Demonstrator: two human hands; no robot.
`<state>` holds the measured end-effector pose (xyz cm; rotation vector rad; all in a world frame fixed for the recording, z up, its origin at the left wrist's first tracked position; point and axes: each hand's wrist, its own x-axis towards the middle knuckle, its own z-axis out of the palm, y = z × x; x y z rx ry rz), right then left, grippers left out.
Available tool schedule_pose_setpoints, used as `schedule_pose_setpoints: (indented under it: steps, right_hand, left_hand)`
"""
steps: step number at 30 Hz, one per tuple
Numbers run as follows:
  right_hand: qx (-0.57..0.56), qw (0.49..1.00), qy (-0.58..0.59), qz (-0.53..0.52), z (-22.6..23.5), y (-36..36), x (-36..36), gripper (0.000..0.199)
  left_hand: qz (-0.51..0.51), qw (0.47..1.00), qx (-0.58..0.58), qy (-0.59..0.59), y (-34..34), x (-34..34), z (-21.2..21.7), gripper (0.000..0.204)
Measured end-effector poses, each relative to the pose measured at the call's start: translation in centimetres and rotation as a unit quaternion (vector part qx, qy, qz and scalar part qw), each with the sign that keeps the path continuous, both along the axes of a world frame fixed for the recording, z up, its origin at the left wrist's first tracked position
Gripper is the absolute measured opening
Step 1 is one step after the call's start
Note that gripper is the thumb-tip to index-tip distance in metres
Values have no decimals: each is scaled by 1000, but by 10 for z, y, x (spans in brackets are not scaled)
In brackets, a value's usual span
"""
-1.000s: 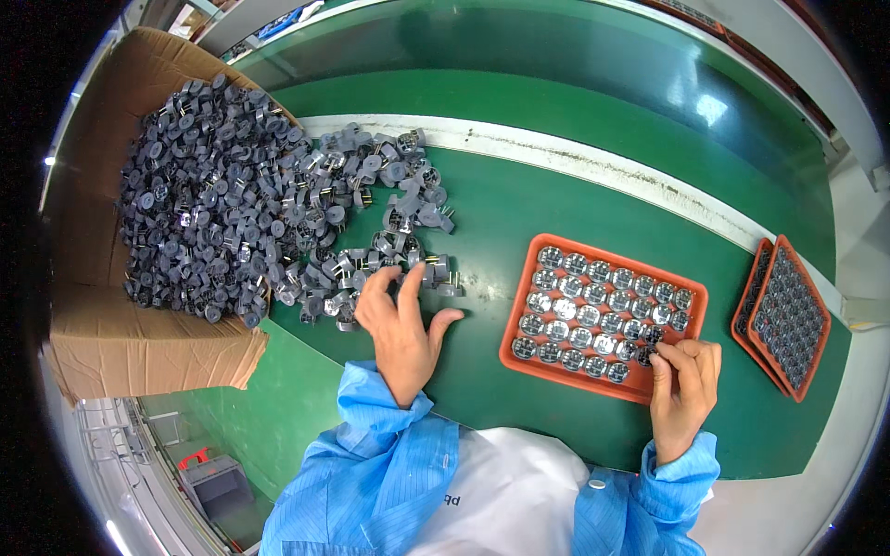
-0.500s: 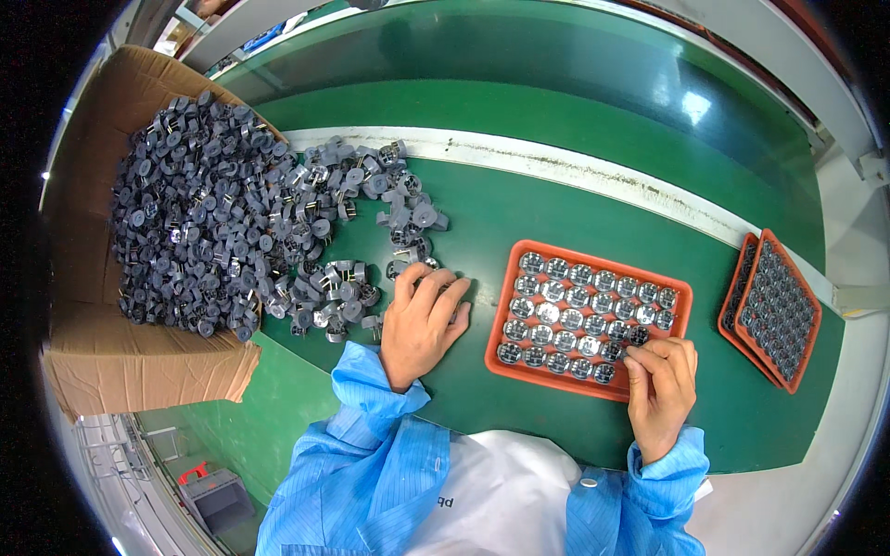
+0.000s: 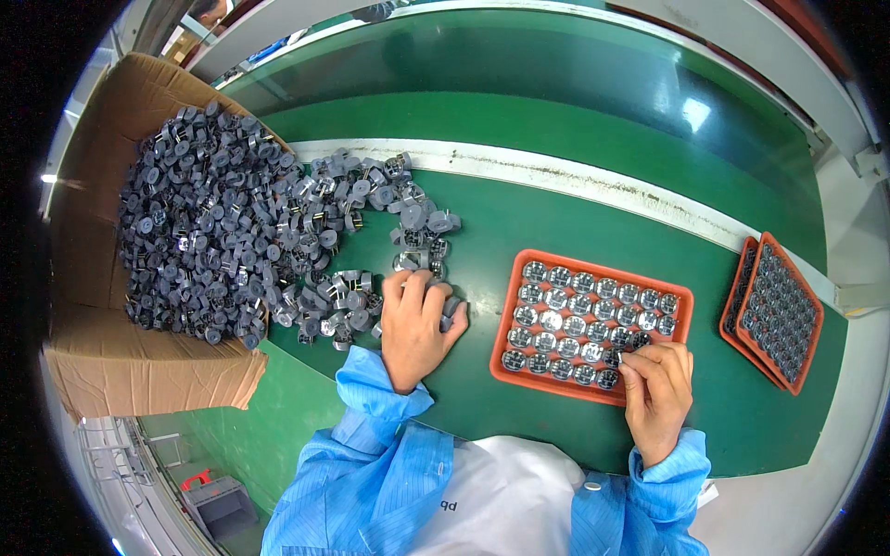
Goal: The person assembles small electronic components by hand, then places the assembled parts into a red tray.
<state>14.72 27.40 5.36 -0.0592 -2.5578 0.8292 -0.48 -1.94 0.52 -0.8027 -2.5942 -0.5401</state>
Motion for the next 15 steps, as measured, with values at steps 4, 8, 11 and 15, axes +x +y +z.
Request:
schedule_pose_setpoints:
  steps: [4, 8, 11, 15]
  right_hand:
    - [-4, 1000, -2, 0, -1, 0, 0, 14]
    - [-3, 1000, -4, 2, 1, 0, 1, 14]
    - [-2, 1000, 0, 6, 2, 0, 2, 14]
    - [3, 1000, 5, 12, 1, -1, 1, 14]
  left_hand:
    - [-32, 999, 34, -21, -7, -7, -5, 34]
    - [-39, 991, 112, -58, -11, -10, -1, 30]
    - [-40, 972, 224, -65, -13, -16, 3, 28]
    - [-45, 772, 541, -329, -18, -21, 3, 10]
